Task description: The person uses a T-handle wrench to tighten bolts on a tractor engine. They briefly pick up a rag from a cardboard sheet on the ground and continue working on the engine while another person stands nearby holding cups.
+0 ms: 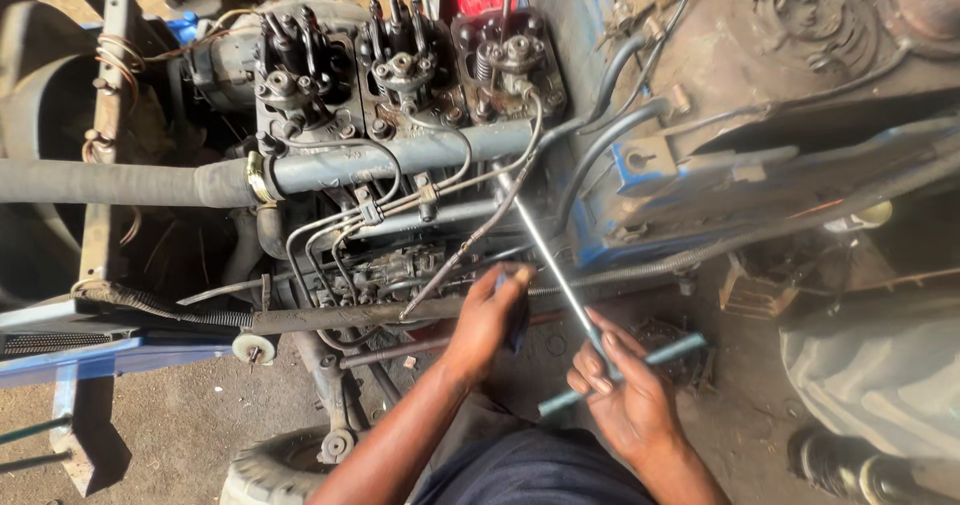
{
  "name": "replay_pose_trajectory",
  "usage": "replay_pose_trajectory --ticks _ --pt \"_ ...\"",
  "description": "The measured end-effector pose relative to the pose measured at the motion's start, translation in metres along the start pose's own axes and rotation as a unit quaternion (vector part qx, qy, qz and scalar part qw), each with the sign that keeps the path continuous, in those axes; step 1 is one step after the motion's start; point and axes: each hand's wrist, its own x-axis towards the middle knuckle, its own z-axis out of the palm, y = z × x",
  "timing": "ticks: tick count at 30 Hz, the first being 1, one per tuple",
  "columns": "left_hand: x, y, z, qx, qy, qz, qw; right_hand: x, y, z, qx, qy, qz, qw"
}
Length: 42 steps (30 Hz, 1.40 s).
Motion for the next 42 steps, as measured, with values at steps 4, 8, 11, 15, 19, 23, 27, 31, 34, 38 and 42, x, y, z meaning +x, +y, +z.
replay_pose_trajectory --ticks 4,8,11,15,19,23,27,31,34,38,42 --pt "0.02 0.02 0.008 0.117 0.032 0.033 0.992 0.006 0.023 0.011 0.066 -0.038 0.006 0.997" --pt "0.029 0.029 0.009 0.245 0.055 0.091 0.964 0.008 0.035 0.018 0.134 -0.061 0.027 0.989" --pt "0.031 0.03 0.008 0.224 0.047 0.058 0.972 0.005 0.043 0.023 0.136 -0.021 0.036 0.99" --pt "0.032 0.028 0.006 0.201 0.033 0.046 0.978 0.001 0.049 0.029 0.133 -0.019 0.018 0.991" --pt "0.034 0.029 0.006 0.196 0.044 0.028 0.979 -0.001 0.048 0.035 0.123 -0.003 0.026 0.992" --pt "0.033 0.03 0.005 0.182 0.042 0.04 0.981 -0.001 0.049 0.038 0.125 -0.004 0.026 0.992" --pt "0.034 0.027 0.003 0.195 0.046 0.028 0.979 0.002 0.052 0.035 0.132 -0.003 0.026 0.991" --pt "0.036 0.026 0.0 0.203 0.044 0.042 0.977 0.005 0.057 0.03 0.167 -0.031 0.04 0.985" --pt "0.031 0.036 0.001 0.227 0.037 0.075 0.97 0.005 0.064 0.029 0.123 -0.035 0.01 0.992" --pt "-0.004 0.063 0.004 0.426 0.051 0.087 0.899 0.009 0.068 0.028 0.101 -0.068 -0.011 0.993" --pt "-0.077 0.066 -0.002 0.614 -0.031 0.105 0.782 0.018 0.07 0.028 0.011 0.101 0.02 0.995"
